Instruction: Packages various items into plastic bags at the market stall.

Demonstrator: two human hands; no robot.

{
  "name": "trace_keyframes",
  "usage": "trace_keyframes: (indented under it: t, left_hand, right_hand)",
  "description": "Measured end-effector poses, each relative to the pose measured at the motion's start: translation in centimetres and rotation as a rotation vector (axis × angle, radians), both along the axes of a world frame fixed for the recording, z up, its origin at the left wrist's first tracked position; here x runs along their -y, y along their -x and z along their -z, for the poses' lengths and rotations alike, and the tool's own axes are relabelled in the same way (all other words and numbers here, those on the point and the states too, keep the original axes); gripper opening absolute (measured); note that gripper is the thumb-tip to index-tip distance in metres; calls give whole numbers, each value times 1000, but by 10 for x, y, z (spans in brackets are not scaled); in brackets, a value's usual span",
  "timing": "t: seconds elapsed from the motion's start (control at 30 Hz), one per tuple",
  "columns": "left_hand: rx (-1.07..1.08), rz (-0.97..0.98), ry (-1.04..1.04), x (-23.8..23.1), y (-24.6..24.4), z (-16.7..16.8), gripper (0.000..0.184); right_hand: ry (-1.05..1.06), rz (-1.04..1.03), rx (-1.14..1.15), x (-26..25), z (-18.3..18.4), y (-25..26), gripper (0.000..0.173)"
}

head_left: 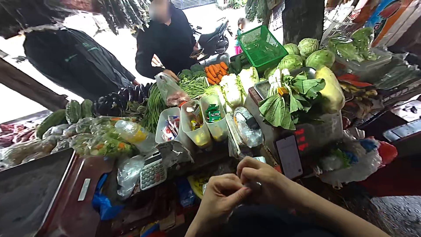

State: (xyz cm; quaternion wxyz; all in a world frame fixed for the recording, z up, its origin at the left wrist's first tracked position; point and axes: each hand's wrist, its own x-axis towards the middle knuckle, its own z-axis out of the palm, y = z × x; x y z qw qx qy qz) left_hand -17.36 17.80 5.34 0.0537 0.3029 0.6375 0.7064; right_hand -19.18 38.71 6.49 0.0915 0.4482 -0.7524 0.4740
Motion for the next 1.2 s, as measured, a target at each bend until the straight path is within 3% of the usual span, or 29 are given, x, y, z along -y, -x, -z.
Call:
trace_keyframes:
  t: [0.13,0.23,0.37,0.5,0.6,0.73,0.83,0.9,1.0,1.1,1.2]
  left_hand:
    - [-21,-107,-70,-22,3,-4,5]
    - [-13,-195,-106,-32,2,-2,7]
    - [-14,-272,-158,-34,0,5,10]
    - [-77,-301,-175,-24,0,8,15]
    - [-68,-306,-173,-9,0,8,8]
    - [-52,-264,-181,22,-1,-16,15]
    - [-155,-301,-66,24,-6,-26,12]
    - [-217,-451,178,25,-1,-20,13]
    - [-85,-423,462,23,-1,-8,22]
    - [14,-327,514,17,-3,-2,22]
    - [79,-216,503,18,-4,5,16]
  right_hand:
    - [148,208,-120,-3,10,-3,18]
    - [223,239,-108,-1,17,-1,17]
    - [295,155,47,7,21,-1,18]
    - [219,-10,202,10,8,3,20]
    - [211,-64,249,16,7,4,18]
    - [247,-116,518,27,37,-5,17]
    - [253,-131,807,37,53,-12,15]
    - [269,-137,794,37,48,-9,16]
    - [205,-125,695,29,33,-3,13]
    - [88,-146,727,18,25,-1,17]
    - [29,-162,804,10,31,-6,34]
